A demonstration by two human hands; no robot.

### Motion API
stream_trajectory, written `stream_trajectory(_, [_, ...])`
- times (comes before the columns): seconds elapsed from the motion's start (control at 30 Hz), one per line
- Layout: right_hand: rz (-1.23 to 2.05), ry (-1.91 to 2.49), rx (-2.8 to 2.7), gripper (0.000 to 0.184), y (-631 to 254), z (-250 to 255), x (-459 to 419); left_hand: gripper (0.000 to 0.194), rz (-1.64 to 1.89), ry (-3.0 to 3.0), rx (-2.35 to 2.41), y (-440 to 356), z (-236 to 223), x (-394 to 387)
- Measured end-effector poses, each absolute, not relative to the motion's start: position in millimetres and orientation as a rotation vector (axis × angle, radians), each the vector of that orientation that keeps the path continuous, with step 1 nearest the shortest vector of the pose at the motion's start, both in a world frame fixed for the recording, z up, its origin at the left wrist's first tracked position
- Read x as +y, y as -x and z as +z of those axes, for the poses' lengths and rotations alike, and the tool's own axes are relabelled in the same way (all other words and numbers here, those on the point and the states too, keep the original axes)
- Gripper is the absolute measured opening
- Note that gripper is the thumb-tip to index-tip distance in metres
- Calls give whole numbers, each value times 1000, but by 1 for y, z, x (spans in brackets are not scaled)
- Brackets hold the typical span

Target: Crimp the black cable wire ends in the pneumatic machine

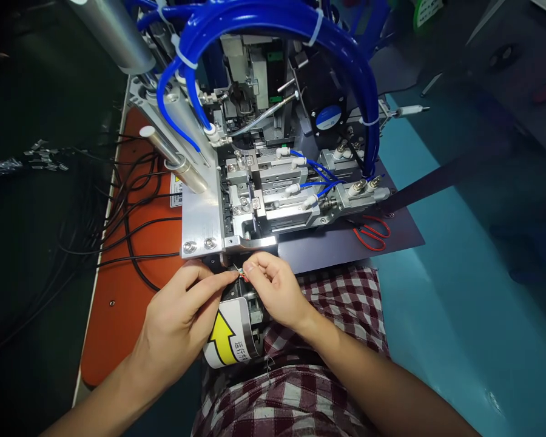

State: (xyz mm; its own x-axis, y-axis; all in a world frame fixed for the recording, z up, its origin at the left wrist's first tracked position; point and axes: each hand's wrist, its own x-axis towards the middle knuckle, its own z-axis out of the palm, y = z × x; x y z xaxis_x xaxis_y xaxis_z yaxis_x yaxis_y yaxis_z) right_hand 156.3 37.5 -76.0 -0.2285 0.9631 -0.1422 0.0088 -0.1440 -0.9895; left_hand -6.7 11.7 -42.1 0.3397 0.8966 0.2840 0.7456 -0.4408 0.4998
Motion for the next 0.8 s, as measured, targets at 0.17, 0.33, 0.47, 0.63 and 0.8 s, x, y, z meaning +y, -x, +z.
stream_trajectory(0.17, [1327, 1145, -1395, 26, -156, -85, 34, 28, 755, -2324, 1471, 6, -42, 12])
stream_trajectory(0.33, [992, 1107, -1710, 21, -162, -92, 35, 28, 743, -2331, 1458, 7, -42, 11])
stream_trajectory(0.47, [890, 1081, -1776, 20, -163, -93, 38, 29, 753, -2328, 1455, 8, -43, 11])
stream_trajectory(0.63, [832, 1037, -1814, 20, -163, -92, 39, 28, 764, -2303, 1444, 8, -44, 12])
stream_trajectory(0.8, [953, 1052, -1752, 20, -164, -91, 39, 28, 782, -2305, 1447, 7, -44, 11])
